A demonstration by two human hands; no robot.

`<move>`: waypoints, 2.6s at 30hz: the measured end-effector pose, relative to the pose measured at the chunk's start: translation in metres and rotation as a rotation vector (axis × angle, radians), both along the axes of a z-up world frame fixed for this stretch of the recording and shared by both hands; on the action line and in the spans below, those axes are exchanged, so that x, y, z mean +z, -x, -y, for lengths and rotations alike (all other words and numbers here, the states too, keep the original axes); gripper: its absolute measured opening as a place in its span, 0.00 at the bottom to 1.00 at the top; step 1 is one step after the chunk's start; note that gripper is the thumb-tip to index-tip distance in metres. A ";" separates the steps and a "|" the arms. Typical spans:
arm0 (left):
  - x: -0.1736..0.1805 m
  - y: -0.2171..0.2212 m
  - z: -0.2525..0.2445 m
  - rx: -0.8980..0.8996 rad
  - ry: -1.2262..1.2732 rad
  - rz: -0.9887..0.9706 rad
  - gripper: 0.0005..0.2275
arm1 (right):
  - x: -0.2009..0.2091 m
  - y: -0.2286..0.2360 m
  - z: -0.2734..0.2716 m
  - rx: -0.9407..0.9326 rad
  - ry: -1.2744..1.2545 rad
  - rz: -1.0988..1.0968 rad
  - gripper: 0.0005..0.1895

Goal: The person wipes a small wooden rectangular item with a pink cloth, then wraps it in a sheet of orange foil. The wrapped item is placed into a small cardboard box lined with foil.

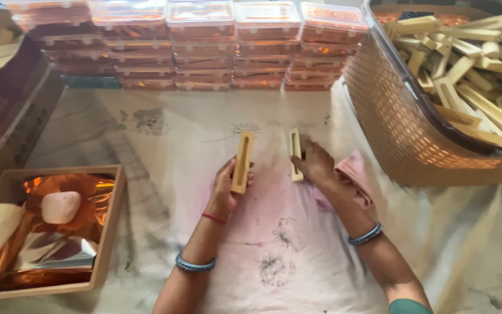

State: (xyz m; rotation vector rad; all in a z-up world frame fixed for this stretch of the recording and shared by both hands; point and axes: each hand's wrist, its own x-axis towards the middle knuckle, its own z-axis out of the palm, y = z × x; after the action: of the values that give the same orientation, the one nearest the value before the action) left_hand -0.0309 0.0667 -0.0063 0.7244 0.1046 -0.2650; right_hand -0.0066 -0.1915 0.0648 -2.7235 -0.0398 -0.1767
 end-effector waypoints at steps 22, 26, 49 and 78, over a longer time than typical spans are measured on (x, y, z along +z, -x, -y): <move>0.029 0.009 -0.006 -0.458 -0.167 0.010 0.39 | 0.010 0.032 -0.007 0.478 0.103 0.538 0.30; 0.031 0.009 -0.004 -0.428 -0.246 -0.057 0.44 | 0.006 0.043 -0.032 0.642 0.137 0.407 0.34; 0.012 0.012 0.009 -0.335 -0.241 0.154 0.41 | 0.000 0.054 -0.042 0.692 -0.311 0.397 0.26; 0.054 0.027 -0.006 0.260 -1.471 1.066 0.20 | -0.008 0.042 -0.032 0.623 -0.018 0.432 0.24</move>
State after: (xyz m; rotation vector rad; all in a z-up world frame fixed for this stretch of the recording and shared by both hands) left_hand -0.0578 0.0731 0.0477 2.1939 -0.7005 0.5651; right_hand -0.0481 -0.1591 0.0564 -2.4623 -0.9791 -0.5621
